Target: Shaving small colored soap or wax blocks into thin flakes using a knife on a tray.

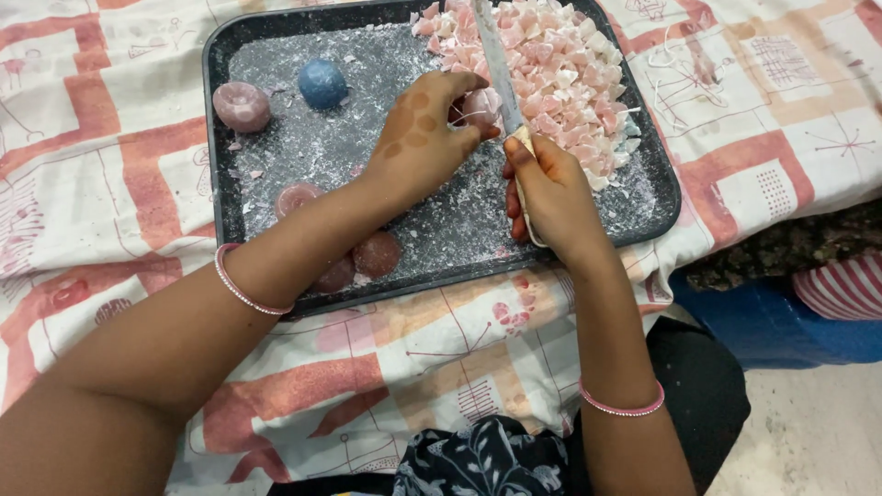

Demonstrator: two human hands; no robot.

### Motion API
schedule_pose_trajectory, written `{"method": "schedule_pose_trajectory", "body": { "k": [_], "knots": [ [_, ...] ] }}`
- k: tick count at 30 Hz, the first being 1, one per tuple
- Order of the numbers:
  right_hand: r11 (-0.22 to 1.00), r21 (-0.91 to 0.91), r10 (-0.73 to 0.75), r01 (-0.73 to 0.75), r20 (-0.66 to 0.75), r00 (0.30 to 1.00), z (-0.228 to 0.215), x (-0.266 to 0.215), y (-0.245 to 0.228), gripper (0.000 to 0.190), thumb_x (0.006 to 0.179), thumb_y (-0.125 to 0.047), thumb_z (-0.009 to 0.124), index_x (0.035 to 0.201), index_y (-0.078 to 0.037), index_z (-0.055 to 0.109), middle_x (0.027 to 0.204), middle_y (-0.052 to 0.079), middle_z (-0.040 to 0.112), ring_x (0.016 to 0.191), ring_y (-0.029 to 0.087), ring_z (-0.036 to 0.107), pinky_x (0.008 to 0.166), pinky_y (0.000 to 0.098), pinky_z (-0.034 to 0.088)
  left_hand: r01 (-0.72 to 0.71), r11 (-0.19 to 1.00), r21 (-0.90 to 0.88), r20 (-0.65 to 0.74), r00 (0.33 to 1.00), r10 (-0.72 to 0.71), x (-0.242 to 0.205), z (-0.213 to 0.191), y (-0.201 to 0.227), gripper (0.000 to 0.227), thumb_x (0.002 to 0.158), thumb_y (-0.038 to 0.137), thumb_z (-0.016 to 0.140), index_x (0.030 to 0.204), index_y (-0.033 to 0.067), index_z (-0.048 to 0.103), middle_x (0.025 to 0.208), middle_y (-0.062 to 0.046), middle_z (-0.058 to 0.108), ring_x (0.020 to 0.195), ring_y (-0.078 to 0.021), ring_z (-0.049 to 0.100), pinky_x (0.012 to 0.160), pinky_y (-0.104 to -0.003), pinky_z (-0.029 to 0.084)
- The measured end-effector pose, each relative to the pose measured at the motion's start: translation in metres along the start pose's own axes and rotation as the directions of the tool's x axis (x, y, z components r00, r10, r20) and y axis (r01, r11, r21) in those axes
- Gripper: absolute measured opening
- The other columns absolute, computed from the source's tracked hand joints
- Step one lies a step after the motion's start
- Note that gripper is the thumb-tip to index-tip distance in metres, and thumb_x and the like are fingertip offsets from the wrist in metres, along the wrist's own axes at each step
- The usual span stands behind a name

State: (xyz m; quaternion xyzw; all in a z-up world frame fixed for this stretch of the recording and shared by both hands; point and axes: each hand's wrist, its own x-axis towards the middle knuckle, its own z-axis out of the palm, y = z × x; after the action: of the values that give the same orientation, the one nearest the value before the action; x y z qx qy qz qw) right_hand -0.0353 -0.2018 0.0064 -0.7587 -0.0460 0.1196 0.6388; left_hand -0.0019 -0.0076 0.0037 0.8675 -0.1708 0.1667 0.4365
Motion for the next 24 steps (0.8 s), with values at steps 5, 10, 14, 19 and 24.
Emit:
{"method": "schedule_pose_trajectory", "body": {
  "k": [5,10,14,19,24],
  "knots": [
    [1.0,-0.012,0.002,-0.002,0.017,1.0,0.001,-0.001,-0.002,0.037,0.106,-0.042,0.052,0.092,-0.008,0.055,0.057,0.001,0.052,0.036,0.011,0.049,0.035,0.0264,0.039,0.046,0.999,0.015,0.018,0.999,-0.046,0.0,-0.005,0.01,0.044,0.087,0.018,0.077,0.128,0.0049,0.065,0.114,-0.016,0.065,0.103,-0.0285,0.068,0.092,-0.04,0.053],
    [1.0,-0.025,-0.011,0.012,0.038,0.999,0.0,0.0,0.001,0.037,0.106,-0.043,0.051,0.092,-0.009,0.056,0.057,0.0,0.053,0.037,0.01,0.049,0.035,0.026,0.039,0.02,0.999,0.027,-0.007,1.0,-0.02,0.001,0.0,0.002,0.044,0.088,0.016,0.077,0.128,0.0034,0.063,0.117,-0.017,0.064,0.107,-0.0302,0.067,0.094,-0.041,0.052],
    [1.0,-0.017,-0.008,0.008,0.032,0.999,0.0,0.0,0.001,0.037,0.106,-0.042,0.051,0.092,-0.009,0.056,0.056,0.0,0.053,0.037,0.01,0.049,0.035,0.0259,0.038,0.013,1.0,0.012,0.01,1.0,-0.013,0.002,0.002,-0.002,0.046,0.088,0.01,0.071,0.132,0.0011,0.06,0.121,-0.017,0.064,0.112,-0.0309,0.066,0.099,-0.041,0.051],
    [1.0,0.001,0.009,-0.009,0.023,1.0,0.001,0.0,0.0,0.037,0.106,-0.042,0.051,0.092,-0.008,0.056,0.056,0.0,0.052,0.036,0.011,0.048,0.034,0.0262,0.038,0.022,0.999,0.046,0.035,0.999,-0.024,0.002,0.001,0.002,0.05,0.088,0.008,0.068,0.136,0.0004,0.056,0.121,-0.017,0.064,0.112,-0.0294,0.066,0.099,-0.041,0.051],
    [1.0,-0.021,-0.015,0.015,0.023,1.0,0.003,-0.005,-0.008,0.035,0.106,-0.04,0.052,0.091,-0.008,0.057,0.056,-0.001,0.053,0.039,0.009,0.048,0.037,0.0253,0.038,0.141,0.99,0.007,0.082,0.987,-0.141,0.003,-0.008,0.019,0.044,0.095,0.015,0.067,0.134,0.0044,0.052,0.122,-0.013,0.065,0.11,-0.0248,0.068,0.094,-0.039,0.053]
  ]
}}
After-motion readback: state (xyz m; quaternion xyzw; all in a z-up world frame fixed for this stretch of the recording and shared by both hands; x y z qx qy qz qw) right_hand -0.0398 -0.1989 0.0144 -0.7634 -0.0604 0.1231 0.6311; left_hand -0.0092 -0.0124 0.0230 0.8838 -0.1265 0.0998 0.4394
